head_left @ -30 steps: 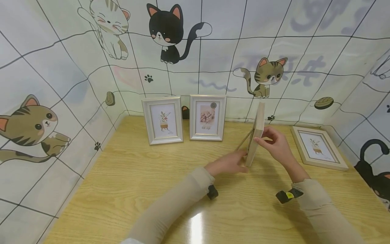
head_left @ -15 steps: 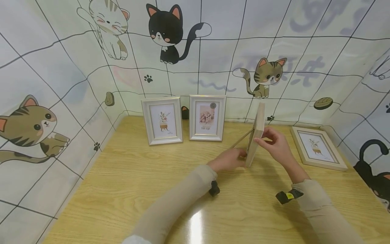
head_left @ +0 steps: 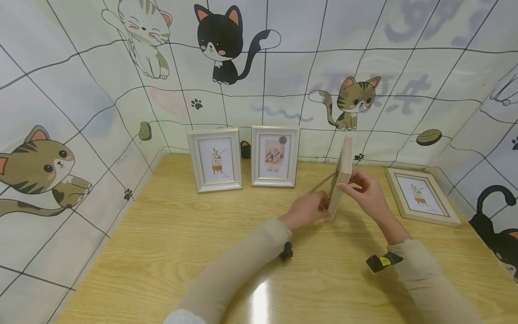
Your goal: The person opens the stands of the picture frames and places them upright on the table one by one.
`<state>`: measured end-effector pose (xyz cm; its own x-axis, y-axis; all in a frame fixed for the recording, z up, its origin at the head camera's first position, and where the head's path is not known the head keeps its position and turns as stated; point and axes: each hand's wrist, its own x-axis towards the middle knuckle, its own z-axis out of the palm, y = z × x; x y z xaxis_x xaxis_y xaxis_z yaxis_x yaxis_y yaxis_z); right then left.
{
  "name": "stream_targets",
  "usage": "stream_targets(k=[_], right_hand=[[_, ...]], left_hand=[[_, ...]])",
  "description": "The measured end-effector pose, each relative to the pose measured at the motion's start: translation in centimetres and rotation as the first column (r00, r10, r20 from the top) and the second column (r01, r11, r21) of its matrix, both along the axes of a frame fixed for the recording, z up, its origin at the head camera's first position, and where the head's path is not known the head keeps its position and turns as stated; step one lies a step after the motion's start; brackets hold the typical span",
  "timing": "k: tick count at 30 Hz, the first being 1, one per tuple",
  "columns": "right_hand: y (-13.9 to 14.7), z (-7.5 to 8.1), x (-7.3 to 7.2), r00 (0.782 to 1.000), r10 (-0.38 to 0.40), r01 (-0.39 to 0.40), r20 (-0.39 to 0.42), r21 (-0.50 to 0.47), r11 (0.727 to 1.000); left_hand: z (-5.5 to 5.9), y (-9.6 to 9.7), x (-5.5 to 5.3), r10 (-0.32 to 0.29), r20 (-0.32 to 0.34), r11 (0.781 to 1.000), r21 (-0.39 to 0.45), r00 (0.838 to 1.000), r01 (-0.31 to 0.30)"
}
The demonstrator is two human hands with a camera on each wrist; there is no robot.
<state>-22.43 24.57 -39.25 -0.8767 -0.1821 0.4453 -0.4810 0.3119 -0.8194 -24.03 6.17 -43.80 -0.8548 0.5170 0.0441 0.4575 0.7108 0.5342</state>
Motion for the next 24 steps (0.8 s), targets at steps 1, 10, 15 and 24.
stream_targets(k=[1, 10, 15, 24], right_hand=[[0.0, 0.0, 0.0, 1.000, -0.003, 0.003, 0.001, -0.002, 1.000], [0.6, 0.2, 0.3, 1.000, 0.024, -0.024, 0.010, -0.060, 0.998], [1.0, 0.1, 0.1, 0.991, 0.133, -0.135, -0.024, -0.215, 0.967], [2.3, 0.0, -0.8, 0.994, 0.094, -0.103, -0.052, -0.213, 0.972]], left_hand=[[0.0, 0.0, 0.0, -0.001, -0.006, 1.000, -0.006, 1.000, 0.001], [0.2, 0.1, 0.1, -0.008, -0.058, 1.000, -0.022, 0.998, 0.006], [0.1, 0.1, 0.0, -0.011, -0.074, 1.000, -0.025, 0.997, 0.009], [-0.1, 0.2, -0.1, -0.017, -0.076, 1.000, -0.018, 0.997, 0.016]])
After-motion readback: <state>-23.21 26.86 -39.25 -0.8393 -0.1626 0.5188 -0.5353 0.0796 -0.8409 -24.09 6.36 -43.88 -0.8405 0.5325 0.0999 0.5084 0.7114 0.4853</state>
